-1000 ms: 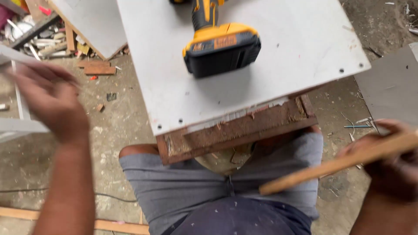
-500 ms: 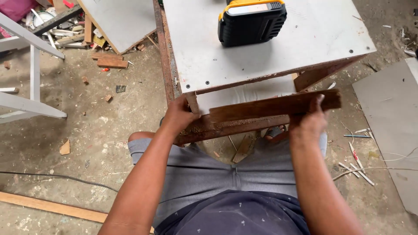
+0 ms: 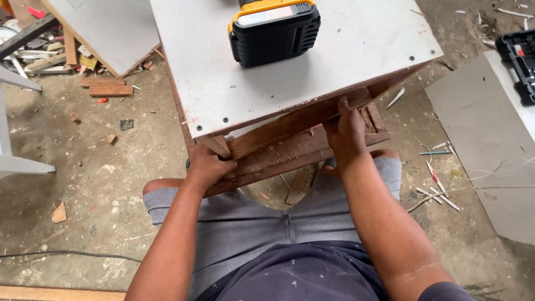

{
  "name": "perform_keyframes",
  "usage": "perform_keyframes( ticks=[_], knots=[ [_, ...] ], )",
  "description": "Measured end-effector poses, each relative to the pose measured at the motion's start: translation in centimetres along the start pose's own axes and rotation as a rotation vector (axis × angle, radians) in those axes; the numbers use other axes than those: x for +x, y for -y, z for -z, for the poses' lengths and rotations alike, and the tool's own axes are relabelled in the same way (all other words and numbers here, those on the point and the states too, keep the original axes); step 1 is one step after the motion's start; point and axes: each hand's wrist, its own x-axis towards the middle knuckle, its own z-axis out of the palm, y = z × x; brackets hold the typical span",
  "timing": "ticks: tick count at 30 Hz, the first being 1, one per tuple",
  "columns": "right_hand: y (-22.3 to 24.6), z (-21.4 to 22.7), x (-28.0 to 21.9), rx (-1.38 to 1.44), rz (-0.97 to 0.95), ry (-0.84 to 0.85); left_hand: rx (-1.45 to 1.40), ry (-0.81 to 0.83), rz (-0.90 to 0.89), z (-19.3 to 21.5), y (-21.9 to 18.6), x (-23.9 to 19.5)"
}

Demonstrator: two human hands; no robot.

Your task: Assembling a structure by aligning wooden boards and plastic panels and fastening them with a power drill.

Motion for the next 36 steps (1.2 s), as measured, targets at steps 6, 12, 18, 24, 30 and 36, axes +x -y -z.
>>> perform_keyframes(
  ticks=[6, 12, 18, 24, 30, 36],
  knots=[
    [2.6, 2.1, 0.5, -0.572, -0.065, 0.151, 0.005, -0.105, -0.016, -1.6, 1.1, -0.3],
    [3.0, 2.2, 0.8, -0.507, -0.242, 0.237, -0.116, -0.158, -0.104, -3.0, 3.9, 0.0],
    [2.6, 3.0, 2.2, -0.496, -0.111, 0.298, -0.046, -0.11, -0.017, -1.6, -0.5, -0.1],
    [1.0, 3.4, 3.4, -0.452, -0.108, 0.255, -0.04, -0.083, 0.011, -1.2, -2.0, -0.6],
    [0.9, 3.9, 2.8, -0.458, -0.141, 0.251, -0.021, -0.145, -0.043, -2.2, 1.3, 0.2],
    [4.0, -0.7, -3.1, -0.471, -0.199, 0.259, -0.182, -0.264, 0.013, -4.0, 9.0, 0.4]
  ],
)
